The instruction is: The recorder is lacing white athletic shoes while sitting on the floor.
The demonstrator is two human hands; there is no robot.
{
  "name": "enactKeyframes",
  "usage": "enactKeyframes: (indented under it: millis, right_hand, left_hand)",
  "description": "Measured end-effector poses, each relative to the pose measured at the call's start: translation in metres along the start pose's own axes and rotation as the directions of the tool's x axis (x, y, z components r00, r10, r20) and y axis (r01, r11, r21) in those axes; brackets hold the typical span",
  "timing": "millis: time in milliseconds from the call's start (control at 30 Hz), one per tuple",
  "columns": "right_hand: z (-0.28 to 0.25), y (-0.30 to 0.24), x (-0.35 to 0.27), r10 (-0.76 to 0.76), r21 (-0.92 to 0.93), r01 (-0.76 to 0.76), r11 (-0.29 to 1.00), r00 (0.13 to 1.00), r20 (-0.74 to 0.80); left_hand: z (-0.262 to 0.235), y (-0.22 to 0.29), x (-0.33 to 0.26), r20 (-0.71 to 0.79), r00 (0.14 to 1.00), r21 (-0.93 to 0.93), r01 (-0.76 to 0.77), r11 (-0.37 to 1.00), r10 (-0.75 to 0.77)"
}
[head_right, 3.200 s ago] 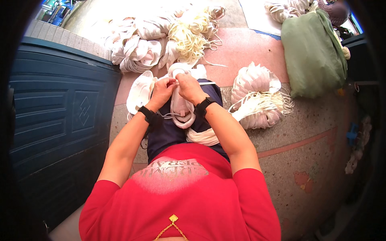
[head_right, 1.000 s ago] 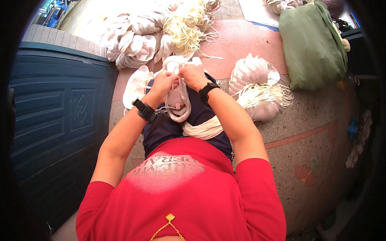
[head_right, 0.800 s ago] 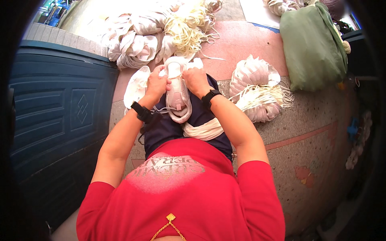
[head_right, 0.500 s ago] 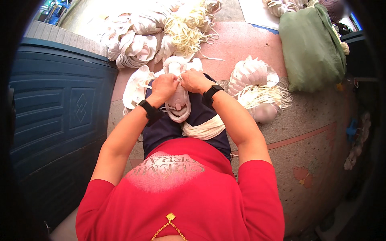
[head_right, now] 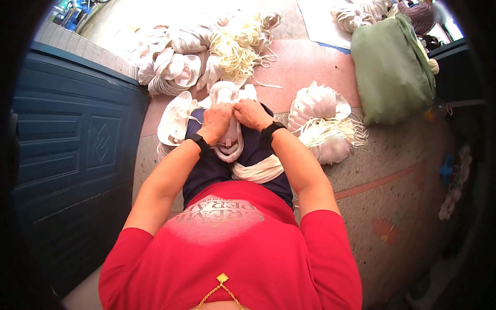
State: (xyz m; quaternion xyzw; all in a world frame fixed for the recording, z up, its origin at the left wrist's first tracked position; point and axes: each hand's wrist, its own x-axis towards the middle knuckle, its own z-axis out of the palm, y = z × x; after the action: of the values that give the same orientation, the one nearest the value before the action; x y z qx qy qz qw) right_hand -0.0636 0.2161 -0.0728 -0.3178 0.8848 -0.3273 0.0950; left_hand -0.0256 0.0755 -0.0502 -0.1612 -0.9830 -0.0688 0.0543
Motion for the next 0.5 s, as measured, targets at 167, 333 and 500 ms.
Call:
enactKeyframes:
  millis: [167, 333, 500]
  right_hand:
    - [0.004, -0.023, -0.019, 0.0, -0.158, -0.039, 0.987, 0.97, -0.244]
    - [-0.007, -0.06, -0.039, -0.369, -0.036, 0.369, 0.929, 0.916, -0.159]
    - [-0.136, 0.017, -0.141, 0.482, 0.68, -0.093, 0.727, 0.776, -0.408]
  left_hand:
    - [-0.059, 0.01, -0.027, 0.137, 0.989, -0.164, 0.081, 0.983, -0.059]
    - [-0.108, 0.0, -0.049, 0.397, 0.898, -0.402, 0.355, 0.844, -0.189]
    - [-0.111, -0.038, -0.046, 0.43, 0.866, -0.692, 0.498, 0.523, -0.256]
